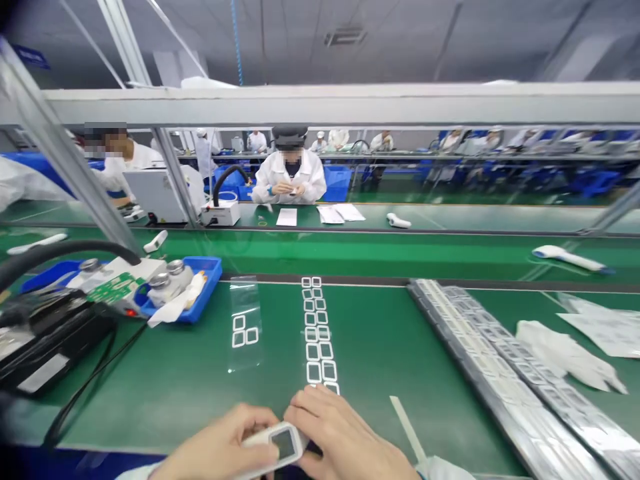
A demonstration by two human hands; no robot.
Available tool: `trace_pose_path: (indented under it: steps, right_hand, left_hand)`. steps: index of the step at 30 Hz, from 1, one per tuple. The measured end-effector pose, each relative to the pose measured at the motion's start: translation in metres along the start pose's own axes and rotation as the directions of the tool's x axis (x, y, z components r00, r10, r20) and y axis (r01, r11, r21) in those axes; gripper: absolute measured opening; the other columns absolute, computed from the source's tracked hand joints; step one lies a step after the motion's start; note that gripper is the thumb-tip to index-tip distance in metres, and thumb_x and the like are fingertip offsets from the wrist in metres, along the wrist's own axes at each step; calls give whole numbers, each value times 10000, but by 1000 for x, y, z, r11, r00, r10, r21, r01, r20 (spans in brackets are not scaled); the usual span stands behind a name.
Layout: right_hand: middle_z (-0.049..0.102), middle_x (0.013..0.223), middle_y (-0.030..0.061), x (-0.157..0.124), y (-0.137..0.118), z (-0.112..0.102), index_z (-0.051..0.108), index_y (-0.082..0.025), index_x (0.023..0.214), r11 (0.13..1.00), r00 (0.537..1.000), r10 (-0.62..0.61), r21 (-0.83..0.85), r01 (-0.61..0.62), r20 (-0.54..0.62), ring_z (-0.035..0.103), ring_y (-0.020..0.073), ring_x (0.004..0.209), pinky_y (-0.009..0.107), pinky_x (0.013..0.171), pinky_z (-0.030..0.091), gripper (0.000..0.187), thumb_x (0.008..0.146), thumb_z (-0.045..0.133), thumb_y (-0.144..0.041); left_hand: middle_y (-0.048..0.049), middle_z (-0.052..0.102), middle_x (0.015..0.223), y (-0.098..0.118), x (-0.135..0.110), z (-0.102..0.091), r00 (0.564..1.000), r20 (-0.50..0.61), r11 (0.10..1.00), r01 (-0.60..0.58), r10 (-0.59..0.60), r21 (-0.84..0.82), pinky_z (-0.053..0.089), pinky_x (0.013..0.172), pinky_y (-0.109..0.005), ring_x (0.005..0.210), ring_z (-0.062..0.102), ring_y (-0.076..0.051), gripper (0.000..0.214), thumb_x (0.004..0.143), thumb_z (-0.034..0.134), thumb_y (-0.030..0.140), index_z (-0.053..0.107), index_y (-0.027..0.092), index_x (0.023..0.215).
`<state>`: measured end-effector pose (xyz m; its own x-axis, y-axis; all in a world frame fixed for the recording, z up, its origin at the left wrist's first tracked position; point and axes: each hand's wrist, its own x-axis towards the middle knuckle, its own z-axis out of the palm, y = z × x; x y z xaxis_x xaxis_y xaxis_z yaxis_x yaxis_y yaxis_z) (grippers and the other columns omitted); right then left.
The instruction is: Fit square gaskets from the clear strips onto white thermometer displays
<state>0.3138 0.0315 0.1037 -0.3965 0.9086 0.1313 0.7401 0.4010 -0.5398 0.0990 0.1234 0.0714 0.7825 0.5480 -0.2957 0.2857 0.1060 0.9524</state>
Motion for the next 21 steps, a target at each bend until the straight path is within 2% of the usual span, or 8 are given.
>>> trace_pose_path:
  steps: [2, 5, 7, 8, 9, 13, 17, 21]
  right_hand:
    - [641, 936, 40, 4, 25, -13, 639, -223, 999, 999, 994, 47, -6, -48, -101, 602, 184, 855, 288, 774, 511, 143, 864, 626, -179]
    - [587, 753, -9, 20, 84, -33, 671, -189, 851, 959, 912, 284, 82, -272, -294, 530, 143, 653, 249, 591, 425, 67, 789, 679, -212]
    - [551, 644, -40, 39, 133, -48, 696, -157, 852, 852, 744, 523, 240, -466, -416, 495, 126, 575, 241, 546, 382, 150, 768, 699, -281]
    - [561, 614, -43, 50, 158, -55, 702, -138, 859, 763, 620, 646, 336, -552, -446, 509, 128, 563, 241, 542, 385, 192, 775, 694, -311]
    - [579, 607, -33, 62, 182, -63, 700, -118, 868, 713, 538, 696, 367, -598, -475, 530, 135, 560, 245, 542, 397, 220, 808, 660, -327]
    - [659, 740, 24, 115, 265, -95, 672, -105, 871, 581, 338, 767, 366, -727, -546, 629, 169, 692, 281, 640, 491, 228, 901, 615, -324]
    - [656, 1098, 69, 156, 315, -118, 635, -144, 1092, 485, 246, 773, 296, -823, -584, 647, 201, 954, 394, 833, 543, 256, 940, 617, -350]
    - [608, 1226, 104, 174, 339, -122, 593, -147, 1213, 434, 235, 765, 211, -876, -600, 626, 232, 1046, 433, 882, 539, 327, 943, 617, -330]
  left_hand:
    - [-81, 702, 837, 10, 42, -10, 987, -144, 983, -92, 70, -156, 503, 737, -298, 783, 638, -217, 392, 814, 643, 534, 710, 164, 924]
    - [-149, 670, 1129, 14, 104, -21, 854, -507, 928, -279, 120, -249, 463, 975, -368, 1104, 607, -270, 524, 848, 563, 624, 645, 158, 1074]
    - [-169, 585, 1304, 10, 135, -20, 798, -589, 929, -305, 129, -211, 387, 1079, -387, 1256, 522, -286, 552, 862, 553, 619, 585, 166, 1177]
    - [-175, 535, 1370, 7, 145, -18, 794, -595, 939, -288, 126, -185, 357, 1107, -395, 1303, 480, -295, 571, 868, 551, 613, 552, 170, 1228]
    - [-177, 487, 1423, 2, 152, -15, 802, -587, 954, -255, 116, -161, 333, 1126, -406, 1340, 440, -306, 596, 874, 543, 610, 515, 175, 1281]
    - [-153, 345, 1535, -11, 159, 0, 854, -518, 993, -90, 36, -80, 266, 1161, -471, 1414, 314, -348, 716, 888, 462, 645, 359, 206, 1444]
    - [-151, 313, 1549, -16, 165, 7, 842, -539, 1000, 8, -22, -28, 226, 1168, -534, 1424, 261, -377, 732, 900, 371, 654, 345, 172, 1451]
    - [-171, 339, 1532, -22, 179, 8, 827, -562, 999, 46, -27, 20, 255, 1159, -522, 1416, 263, -390, 692, 903, 383, 604, 384, 135, 1412]
